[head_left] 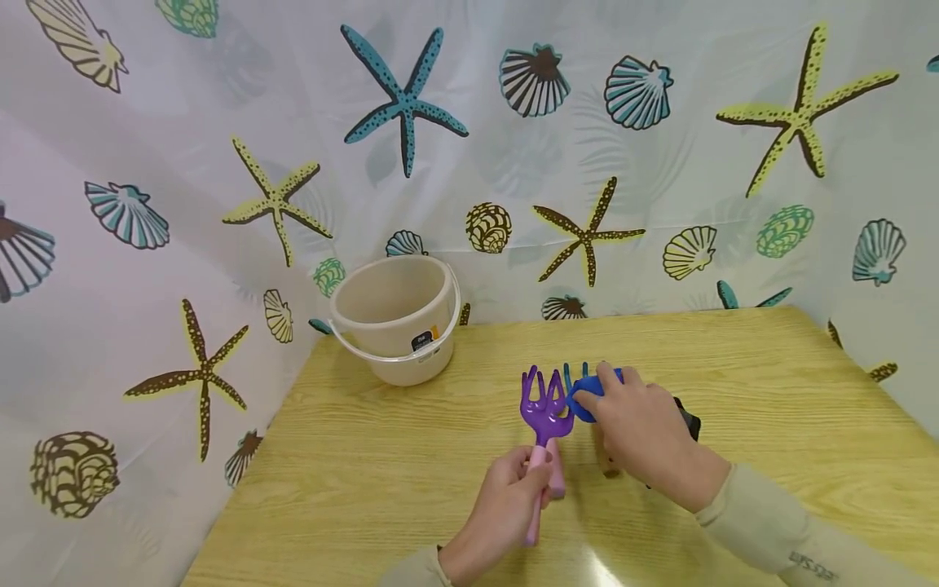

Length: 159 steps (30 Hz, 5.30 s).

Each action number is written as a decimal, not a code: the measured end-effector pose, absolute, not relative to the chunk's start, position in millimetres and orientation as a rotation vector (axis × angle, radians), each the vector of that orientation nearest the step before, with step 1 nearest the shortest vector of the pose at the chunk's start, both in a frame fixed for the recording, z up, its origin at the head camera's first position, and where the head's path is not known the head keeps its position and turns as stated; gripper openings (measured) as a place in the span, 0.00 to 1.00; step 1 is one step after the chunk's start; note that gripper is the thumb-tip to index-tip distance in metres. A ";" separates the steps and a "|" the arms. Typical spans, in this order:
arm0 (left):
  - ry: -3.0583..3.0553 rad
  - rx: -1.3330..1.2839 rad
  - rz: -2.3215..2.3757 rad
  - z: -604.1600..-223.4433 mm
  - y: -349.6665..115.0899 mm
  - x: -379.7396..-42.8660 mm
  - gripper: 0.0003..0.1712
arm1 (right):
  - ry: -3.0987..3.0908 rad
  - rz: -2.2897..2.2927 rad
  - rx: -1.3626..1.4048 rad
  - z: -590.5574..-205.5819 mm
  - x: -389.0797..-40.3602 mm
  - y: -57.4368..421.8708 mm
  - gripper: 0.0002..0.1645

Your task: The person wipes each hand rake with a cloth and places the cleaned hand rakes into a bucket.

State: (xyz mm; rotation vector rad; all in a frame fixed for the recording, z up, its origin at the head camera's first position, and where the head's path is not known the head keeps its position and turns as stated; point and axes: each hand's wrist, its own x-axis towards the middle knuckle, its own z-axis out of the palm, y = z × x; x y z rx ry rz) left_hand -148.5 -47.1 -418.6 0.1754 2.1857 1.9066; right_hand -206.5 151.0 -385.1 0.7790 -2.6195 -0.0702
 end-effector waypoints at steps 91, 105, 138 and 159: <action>2.170 0.203 1.824 -417.2 -45.8 -143.5 0.10 | -2.776 0.028 0.891 -351.7 -199.2 99.5 0.23; 2.176 0.198 1.839 -417.4 -50.0 -150.7 0.12 | -2.818 0.142 1.120 -342.6 -190.3 122.7 0.24; 2.140 0.140 1.946 -419.0 -45.0 -147.0 0.16 | -2.849 -0.063 0.815 -364.1 -196.5 141.5 0.22; 2.135 0.109 1.985 -417.7 -42.0 -154.7 0.15 | -2.789 0.063 0.875 -359.6 -186.3 129.3 0.22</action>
